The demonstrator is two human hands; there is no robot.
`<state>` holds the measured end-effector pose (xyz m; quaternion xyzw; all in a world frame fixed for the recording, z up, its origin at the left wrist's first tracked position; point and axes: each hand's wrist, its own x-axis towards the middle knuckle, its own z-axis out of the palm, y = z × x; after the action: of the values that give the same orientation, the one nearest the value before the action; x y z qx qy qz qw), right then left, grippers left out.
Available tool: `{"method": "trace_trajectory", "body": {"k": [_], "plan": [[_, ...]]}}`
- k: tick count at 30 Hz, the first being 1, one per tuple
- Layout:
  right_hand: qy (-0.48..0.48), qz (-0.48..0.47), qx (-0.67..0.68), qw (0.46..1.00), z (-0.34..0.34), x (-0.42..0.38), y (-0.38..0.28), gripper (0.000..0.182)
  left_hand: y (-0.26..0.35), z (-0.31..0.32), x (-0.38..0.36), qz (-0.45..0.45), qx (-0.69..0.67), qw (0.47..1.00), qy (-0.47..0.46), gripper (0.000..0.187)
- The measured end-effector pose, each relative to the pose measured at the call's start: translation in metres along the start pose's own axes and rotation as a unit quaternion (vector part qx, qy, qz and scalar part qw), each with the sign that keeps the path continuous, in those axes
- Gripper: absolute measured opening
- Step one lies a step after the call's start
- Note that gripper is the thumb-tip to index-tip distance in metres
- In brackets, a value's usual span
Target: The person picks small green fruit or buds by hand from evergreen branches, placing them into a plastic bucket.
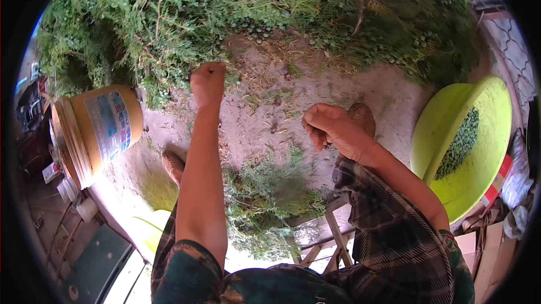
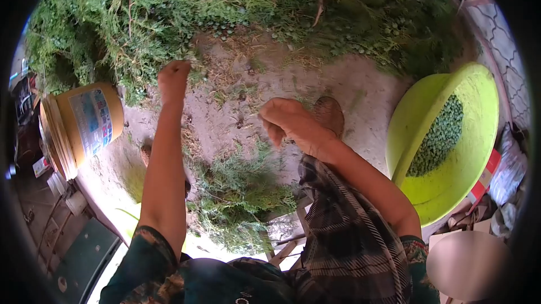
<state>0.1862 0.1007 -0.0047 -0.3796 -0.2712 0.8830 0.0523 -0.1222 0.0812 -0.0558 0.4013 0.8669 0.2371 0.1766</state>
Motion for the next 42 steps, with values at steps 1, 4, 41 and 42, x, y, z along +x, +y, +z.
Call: {"method": "trace_trajectory", "body": {"k": [1,4,41,42], "plan": [[-0.004,-0.002,-0.016,1.0,0.0,0.001,-0.002,0.023,0.017,-0.011,-0.008,-0.078,-0.121,0.989,-0.045,0.021],[0.011,-0.03,-0.018,0.999,0.009,0.005,-0.01,0.027,0.05,-0.032,-0.036,-0.165,-0.318,0.924,-0.131,0.017],[-0.057,-0.057,0.243,0.967,0.03,-0.003,-0.01,0.012,0.153,-0.016,-0.129,-0.224,-0.463,0.84,-0.174,0.011],[-0.058,-0.058,0.243,0.967,0.03,-0.002,-0.01,0.012,0.153,-0.016,-0.128,-0.223,-0.463,0.84,-0.174,0.011]]}}
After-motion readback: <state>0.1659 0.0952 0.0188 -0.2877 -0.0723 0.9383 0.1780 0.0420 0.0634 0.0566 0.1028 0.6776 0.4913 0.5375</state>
